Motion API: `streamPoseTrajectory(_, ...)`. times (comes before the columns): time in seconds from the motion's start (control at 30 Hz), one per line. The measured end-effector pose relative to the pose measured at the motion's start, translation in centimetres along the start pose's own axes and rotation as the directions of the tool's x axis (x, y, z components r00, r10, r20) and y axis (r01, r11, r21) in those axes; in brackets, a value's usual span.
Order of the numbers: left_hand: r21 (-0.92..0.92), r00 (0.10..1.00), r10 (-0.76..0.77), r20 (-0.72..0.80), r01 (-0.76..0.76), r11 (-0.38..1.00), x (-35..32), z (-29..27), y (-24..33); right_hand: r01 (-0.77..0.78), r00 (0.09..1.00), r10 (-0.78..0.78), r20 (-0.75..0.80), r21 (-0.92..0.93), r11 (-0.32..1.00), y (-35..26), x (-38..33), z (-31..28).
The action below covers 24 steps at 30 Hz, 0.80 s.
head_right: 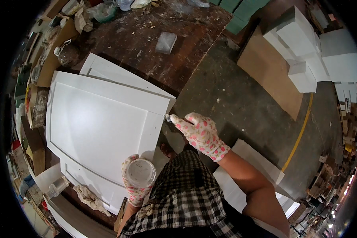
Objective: The person wipes a white furniture panel with a cloth, then uses a small brush to apply a white substance from a cup into small holes and along the edges of the panel, before wiping the surface again.
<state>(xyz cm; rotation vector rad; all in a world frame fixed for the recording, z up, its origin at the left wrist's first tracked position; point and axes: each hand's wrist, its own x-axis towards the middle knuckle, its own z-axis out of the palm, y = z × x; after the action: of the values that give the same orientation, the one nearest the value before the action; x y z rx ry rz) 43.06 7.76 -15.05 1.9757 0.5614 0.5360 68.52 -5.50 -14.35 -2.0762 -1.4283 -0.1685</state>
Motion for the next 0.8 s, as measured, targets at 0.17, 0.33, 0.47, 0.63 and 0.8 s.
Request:
streamPoseTrajectory(0.17,0.084,0.996,0.067,0.057,-0.071,0.994,0.6,-0.3,0.3,0.015,0.999,-0.014,0.053,-0.018,1.000,-0.3,0.7,-0.1)
streamPoseTrajectory(0.33,0.054,0.999,0.042,0.024,-0.043,0.998,0.2,0.0,-0.2,0.032,0.993,-0.018,0.112,-0.125,0.992,-0.6,0.9,-1.1)
streamPoseTrajectory(0.47,0.009,0.999,0.049,0.000,-0.049,0.999,0.3,0.0,0.0,0.014,0.994,0.002,0.113,-0.140,0.990,-0.7,0.8,-1.6)
streamPoseTrajectory(0.63,-0.070,1.000,0.021,0.012,-0.020,0.997,0.3,-0.2,0.1,0.057,0.984,-0.025,0.174,-0.186,0.981,-1.2,1.3,-1.4)
streamPoseTrajectory(0.8,-0.053,1.000,0.021,0.013,-0.020,0.998,0.4,-0.2,0.0,-0.003,0.973,0.058,0.222,-0.241,0.971,-0.8,1.4,-2.3)
